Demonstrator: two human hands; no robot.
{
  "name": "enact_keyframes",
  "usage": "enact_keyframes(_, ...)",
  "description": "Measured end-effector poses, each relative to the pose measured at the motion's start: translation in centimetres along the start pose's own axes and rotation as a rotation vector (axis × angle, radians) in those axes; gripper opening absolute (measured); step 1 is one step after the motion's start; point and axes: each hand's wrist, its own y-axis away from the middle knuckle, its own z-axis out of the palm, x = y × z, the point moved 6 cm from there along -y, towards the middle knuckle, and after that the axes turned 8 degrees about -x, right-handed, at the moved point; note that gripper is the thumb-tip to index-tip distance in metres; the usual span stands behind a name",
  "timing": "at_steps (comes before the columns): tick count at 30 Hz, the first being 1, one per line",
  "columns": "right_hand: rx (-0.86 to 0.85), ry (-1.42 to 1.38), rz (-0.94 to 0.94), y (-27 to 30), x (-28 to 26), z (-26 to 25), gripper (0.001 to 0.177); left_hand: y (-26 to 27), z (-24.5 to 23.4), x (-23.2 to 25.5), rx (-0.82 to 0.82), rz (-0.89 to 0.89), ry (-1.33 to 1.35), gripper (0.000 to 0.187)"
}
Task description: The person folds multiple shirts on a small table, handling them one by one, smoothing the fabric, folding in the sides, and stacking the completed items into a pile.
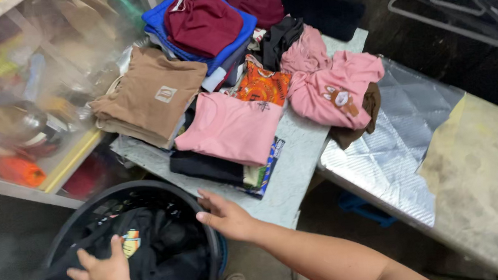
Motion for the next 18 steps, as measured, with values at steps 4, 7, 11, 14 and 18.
enact_keyframes(4,0.018,-0.514,0.399,-3.9,6.8,9.8,0.092,-8.1,0.3,-7.9,-0.177,-0.051,-0.130,0.103)
enact_keyframes(7,0.218,-0.448,0.773,-4.5,10.1,14.4,0.099,-13.8,3.8,-13.2,-0.390,-0.015,-0.142,0.112)
enact_keyframes(11,0.537,-0.432,0.894,-4.4,13.2,15.1,0.118,-15.6,10.3,-17.0,-0.701,-0.177,0.538,0.111)
enact_keyframes(14,0.560,-0.363,1.050,-5.4,14.0,18.1,0.108,-15.7,14.1,-17.4,-0.743,-0.098,0.605,0.111)
enact_keyframes(18,0.418,0.033,1.198,-5.5,16.2,21.9,0.109,-16.5,15.9,-17.3,-0.692,0.016,0.309,0.114)
